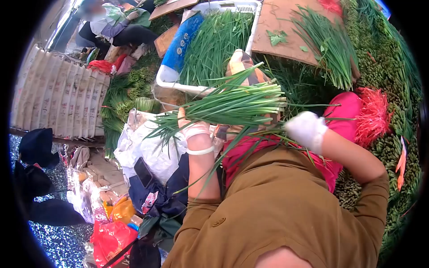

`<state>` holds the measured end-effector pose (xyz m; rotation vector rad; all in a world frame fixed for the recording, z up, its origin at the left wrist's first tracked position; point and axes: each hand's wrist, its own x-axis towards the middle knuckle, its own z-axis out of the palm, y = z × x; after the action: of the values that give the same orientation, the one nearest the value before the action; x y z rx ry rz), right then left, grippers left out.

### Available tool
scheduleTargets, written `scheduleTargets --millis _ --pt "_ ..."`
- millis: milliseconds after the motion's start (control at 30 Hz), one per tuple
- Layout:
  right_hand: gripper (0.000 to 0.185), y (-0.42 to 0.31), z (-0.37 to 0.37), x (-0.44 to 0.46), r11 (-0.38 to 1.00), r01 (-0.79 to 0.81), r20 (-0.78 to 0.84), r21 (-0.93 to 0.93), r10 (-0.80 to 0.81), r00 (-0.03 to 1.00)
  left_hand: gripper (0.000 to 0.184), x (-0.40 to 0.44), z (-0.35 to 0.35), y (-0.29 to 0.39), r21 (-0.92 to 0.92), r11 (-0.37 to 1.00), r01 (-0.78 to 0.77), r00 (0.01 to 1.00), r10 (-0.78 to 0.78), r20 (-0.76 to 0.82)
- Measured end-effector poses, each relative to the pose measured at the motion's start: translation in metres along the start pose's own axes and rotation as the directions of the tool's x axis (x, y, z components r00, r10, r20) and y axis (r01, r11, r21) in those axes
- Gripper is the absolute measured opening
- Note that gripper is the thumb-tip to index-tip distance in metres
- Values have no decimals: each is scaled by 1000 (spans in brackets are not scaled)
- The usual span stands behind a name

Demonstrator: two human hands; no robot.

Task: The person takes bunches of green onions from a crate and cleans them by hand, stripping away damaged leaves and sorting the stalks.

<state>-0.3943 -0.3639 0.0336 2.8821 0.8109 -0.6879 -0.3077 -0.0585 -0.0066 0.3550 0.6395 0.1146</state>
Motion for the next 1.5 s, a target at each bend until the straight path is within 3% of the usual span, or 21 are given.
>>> scheduleTargets --millis 33,67,133,200,333,400,467,567,633,667,700,800,833,1000,1067,1133,1200,1267,1333,1400,1500 --pt "10 22 15 -12 996 -30 191 -88 47 980 45 -4 6 -4 -34 999 -17 998 14 -66" --pt "11 34 28 -26 959 -176 292 -222 238 926 48 0 3 -4 -27 999 -21 998 19 -63" --pt "15 42 17 -42 973 -184 27 -140 190 981 56 6 -1 -6 -4 1000 -26 998 25 -49" --pt "16 32 1 -38 994 -109 -256 15 109 960 56 4 -3 -8 6 1000 -16 999 16 -47" --pt "12 4 -20 9 982 185 -721 46 -96 687 57 -3 -1 -4 15 1000 -24 1000 24 -13" --pt "15 0 -28 40 957 254 -800 143 -39 598 57 -12 6 -8 20 997 -71 997 72 -39" --pt "16 -3 -31 67 940 233 -800 248 63 597 48 -15 5 -8 46 995 -90 995 92 -41" --pt "16 -3 -29 102 912 204 -679 356 103 727 31 -14 -6 -3 -20 999 -48 998 49 43" --pt "16 -5 -24 105 841 320 -762 436 156 628 29 -8 -13 -1 -48 997 -64 996 67 55" --pt "17 -6 -23 105 800 380 -794 465 188 578 28 -3 -18 -1 -63 995 -72 995 76 60" --pt "13 -9 -32 95 647 398 -697 650 299 652 26 19 -34 3 -87 988 -127 990 131 45" --pt "13 -3 -61 63 -122 578 -461 807 482 745 25 20 -43 1 -54 998 -36 980 46 192" --pt "15 1 -72 47 -115 606 -480 787 504 718 24 30 -40 -2 -49 996 -80 997 80 -1" --pt "23 47 -93 -17 -220 856 -667 467 548 505 24 -19 -16 -12 -6 999 -51 998 51 22" --pt "26 73 -93 -36 65 871 -772 487 498 394 23 -7 -31 -7 -35 999 0 998 2 64" --pt "29 70 -97 -50 484 510 -703 711 466 537 24 -8 -32 -10 1 995 -97 993 97 64" --pt "26 66 -71 -22 778 268 -786 568 415 458 25 -13 -31 -10 35 996 -84 995 82 55" --pt "24 55 -52 -9 850 236 -809 472 311 499 25 -12 -32 -9 24 999 -48 998 47 40" --pt "20 39 -42 1 930 187 -749 317 125 651 25 -20 -29 -9 55 998 -34 998 31 58" --pt "19 22 -32 18 963 114 -609 243 59 791 26 -16 -31 -9 34 996 -79 996 77 45" --pt "18 12 -16 56 969 -113 -280 217 173 944 27 -22 -29 -9 19 996 -88 990 86 108"
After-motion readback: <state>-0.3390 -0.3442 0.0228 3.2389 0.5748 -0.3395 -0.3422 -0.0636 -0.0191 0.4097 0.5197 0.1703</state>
